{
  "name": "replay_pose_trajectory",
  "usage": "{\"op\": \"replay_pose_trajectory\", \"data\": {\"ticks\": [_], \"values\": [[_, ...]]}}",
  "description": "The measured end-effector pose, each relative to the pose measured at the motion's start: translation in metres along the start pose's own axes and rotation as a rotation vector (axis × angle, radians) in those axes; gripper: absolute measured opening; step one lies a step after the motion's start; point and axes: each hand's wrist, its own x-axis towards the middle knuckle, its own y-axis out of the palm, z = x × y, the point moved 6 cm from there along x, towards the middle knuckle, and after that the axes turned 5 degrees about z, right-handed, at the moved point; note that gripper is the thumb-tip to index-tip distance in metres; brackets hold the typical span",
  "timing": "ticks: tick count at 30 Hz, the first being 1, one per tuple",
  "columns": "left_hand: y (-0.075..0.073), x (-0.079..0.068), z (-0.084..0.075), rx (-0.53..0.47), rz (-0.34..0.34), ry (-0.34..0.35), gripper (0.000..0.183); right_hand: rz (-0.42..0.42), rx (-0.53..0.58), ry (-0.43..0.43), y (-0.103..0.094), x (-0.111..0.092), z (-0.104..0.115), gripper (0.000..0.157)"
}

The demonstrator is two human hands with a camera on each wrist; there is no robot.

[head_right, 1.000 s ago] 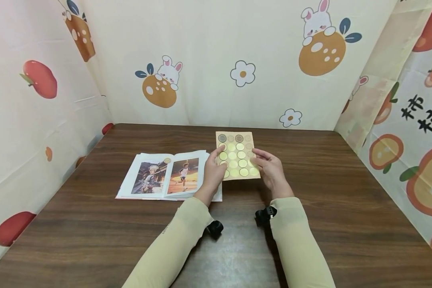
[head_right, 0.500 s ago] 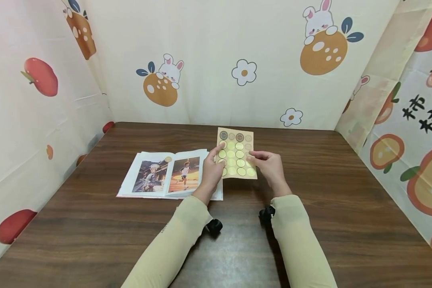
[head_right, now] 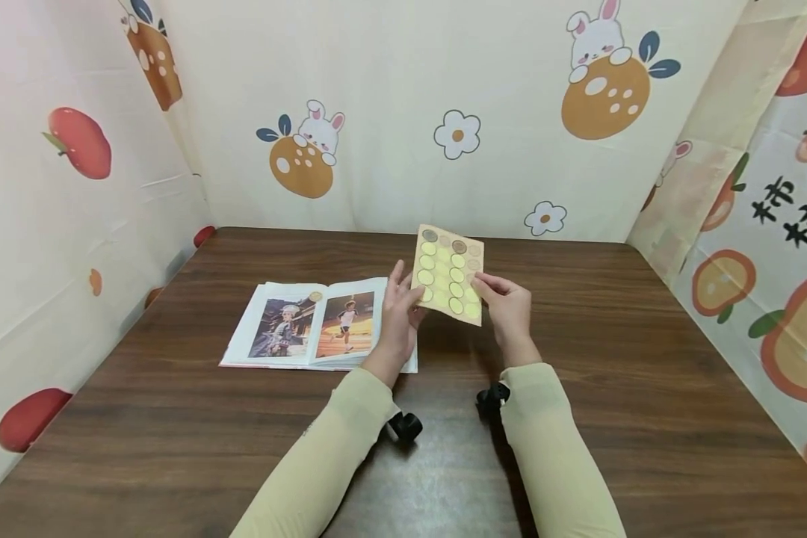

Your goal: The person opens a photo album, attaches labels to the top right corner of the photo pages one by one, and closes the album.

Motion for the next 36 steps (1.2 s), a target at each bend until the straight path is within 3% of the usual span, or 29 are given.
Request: {"op": "replay_pose_trajectory", "data": {"ticks": [2,5,8,11,16,23,36], "values": [[0.009,-0.003,0.005,-0.023,0.056,-0.025,0.06,-0.033,0.078,-0.006,0.003,-0.001,0.001,0.009],[0.02,-0.006,0.014,0.106,0.101,-0.077,0.05,-0.037,0.171,-0.017,0.011,-0.003,0.002,0.009],[0.023,-0.004,0.02,0.248,0.062,-0.12,0.043,-0.015,0.194,-0.031,0.018,-0.005,0.003,0.009],[0.022,-0.001,0.021,0.263,0.0,-0.134,0.039,0.02,0.18,-0.076,0.023,-0.006,0.005,0.009],[0.021,0.002,0.02,0.184,-0.035,-0.138,0.04,0.055,0.132,-0.175,0.027,-0.006,0.01,0.012],[0.021,0.003,0.021,-0.044,-0.007,-0.145,0.04,0.074,0.039,-0.218,0.032,-0.011,0.016,0.026],[0.019,0.003,0.021,-0.1,0.007,-0.178,0.037,-0.044,-0.173,-0.31,0.031,-0.018,0.026,0.027]]}}
